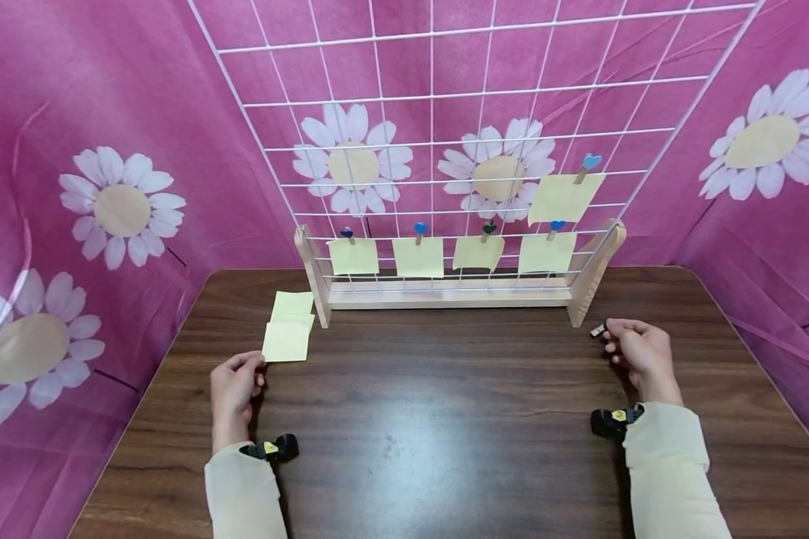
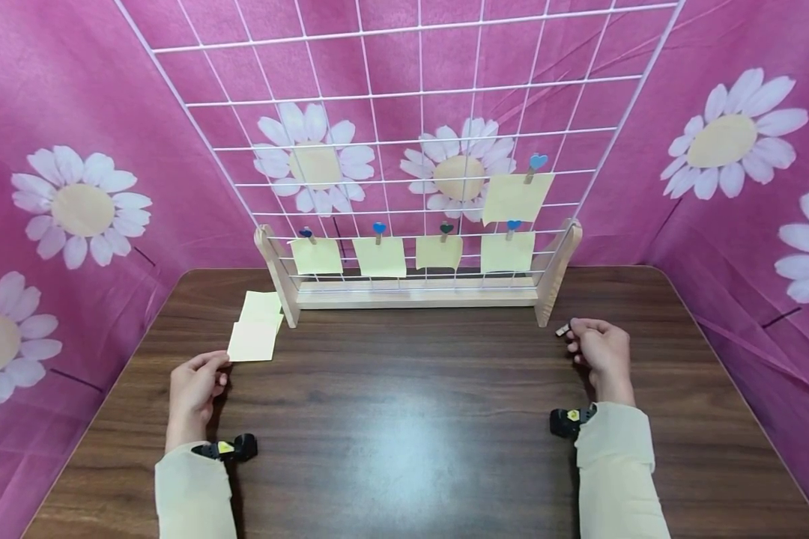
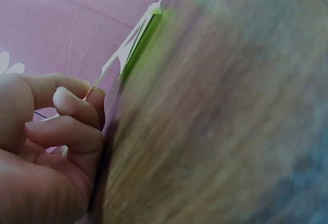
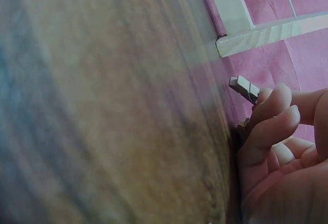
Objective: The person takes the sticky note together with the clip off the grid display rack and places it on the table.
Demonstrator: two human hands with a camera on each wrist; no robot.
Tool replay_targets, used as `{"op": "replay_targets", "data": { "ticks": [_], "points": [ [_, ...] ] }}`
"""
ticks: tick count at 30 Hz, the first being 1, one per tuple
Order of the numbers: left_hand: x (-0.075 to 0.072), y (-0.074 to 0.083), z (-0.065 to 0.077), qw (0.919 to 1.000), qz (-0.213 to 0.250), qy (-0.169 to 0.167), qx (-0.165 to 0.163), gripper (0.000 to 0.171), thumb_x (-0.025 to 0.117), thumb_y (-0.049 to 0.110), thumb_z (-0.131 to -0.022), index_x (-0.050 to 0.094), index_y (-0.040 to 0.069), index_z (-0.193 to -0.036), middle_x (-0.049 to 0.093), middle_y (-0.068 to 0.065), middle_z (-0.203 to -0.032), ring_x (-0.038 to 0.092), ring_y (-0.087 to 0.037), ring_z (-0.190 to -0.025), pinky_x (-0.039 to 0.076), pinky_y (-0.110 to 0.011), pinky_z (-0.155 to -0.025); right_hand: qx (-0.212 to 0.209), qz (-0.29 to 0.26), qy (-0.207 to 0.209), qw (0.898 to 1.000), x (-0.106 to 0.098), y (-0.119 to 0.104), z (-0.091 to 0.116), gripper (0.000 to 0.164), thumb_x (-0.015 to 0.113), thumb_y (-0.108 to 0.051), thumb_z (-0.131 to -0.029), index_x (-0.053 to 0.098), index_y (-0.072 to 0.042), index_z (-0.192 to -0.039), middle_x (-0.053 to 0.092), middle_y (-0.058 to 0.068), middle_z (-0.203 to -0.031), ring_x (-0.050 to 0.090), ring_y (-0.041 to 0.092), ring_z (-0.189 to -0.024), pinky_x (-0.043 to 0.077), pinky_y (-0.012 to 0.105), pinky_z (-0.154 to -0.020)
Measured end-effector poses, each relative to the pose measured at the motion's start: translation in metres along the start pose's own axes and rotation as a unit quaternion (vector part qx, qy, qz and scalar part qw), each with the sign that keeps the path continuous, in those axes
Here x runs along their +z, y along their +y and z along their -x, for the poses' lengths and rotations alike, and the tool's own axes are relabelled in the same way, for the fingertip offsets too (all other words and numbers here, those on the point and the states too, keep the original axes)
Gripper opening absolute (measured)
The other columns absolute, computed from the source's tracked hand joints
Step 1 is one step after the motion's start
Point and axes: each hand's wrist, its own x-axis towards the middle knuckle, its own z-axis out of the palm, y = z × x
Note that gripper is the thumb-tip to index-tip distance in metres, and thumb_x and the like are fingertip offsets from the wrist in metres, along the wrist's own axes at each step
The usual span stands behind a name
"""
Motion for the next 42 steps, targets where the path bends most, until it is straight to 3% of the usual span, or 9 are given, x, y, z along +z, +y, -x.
{"op": "replay_targets", "data": {
  "ticks": [18,29,42],
  "points": [
    [-0.0011,-0.0002,-0.0003,0.9999,0.011,0.0,-0.003,0.018,0.061,0.005,-0.098,0.065,-0.008,-0.109,0.061,0.005,-0.075,0.049,-0.003,-0.049,0.041,-0.016,-0.043,0.011,0.005,0.009,1.0,0.0006,-0.0015,0.0003,0.024,0.055,-0.012,-0.103,0.068,-0.019,-0.084,0.065,-0.006,-0.07,0.058,0.004,-0.054,0.047,0.018,-0.043],
    [-0.0022,0.0002,0.0006,0.9999,0.003,-0.005,-0.011,0.026,0.06,0.008,-0.1,0.062,-0.011,-0.117,0.06,0.006,-0.077,0.049,-0.003,-0.049,0.042,-0.016,-0.044,0.014,-0.008,0.015,1.0,0.0,0.0,0.0005,0.019,0.054,-0.01,-0.104,0.066,-0.016,-0.089,0.065,-0.006,-0.071,0.058,0.004,-0.054,0.047,0.018,-0.044],
    [-0.0015,-0.0004,0.0002,0.9999,0.004,-0.005,-0.012,0.017,0.061,0.008,-0.099,0.066,-0.005,-0.108,0.061,0.005,-0.075,0.05,-0.004,-0.049,0.042,-0.016,-0.045,0.009,-0.014,0.018,1.0,-0.001,0.0013,0.001,0.022,0.053,-0.01,-0.103,0.067,-0.016,-0.088,0.065,-0.005,-0.071,0.059,0.004,-0.054,0.048,0.018,-0.043]
  ]
}}
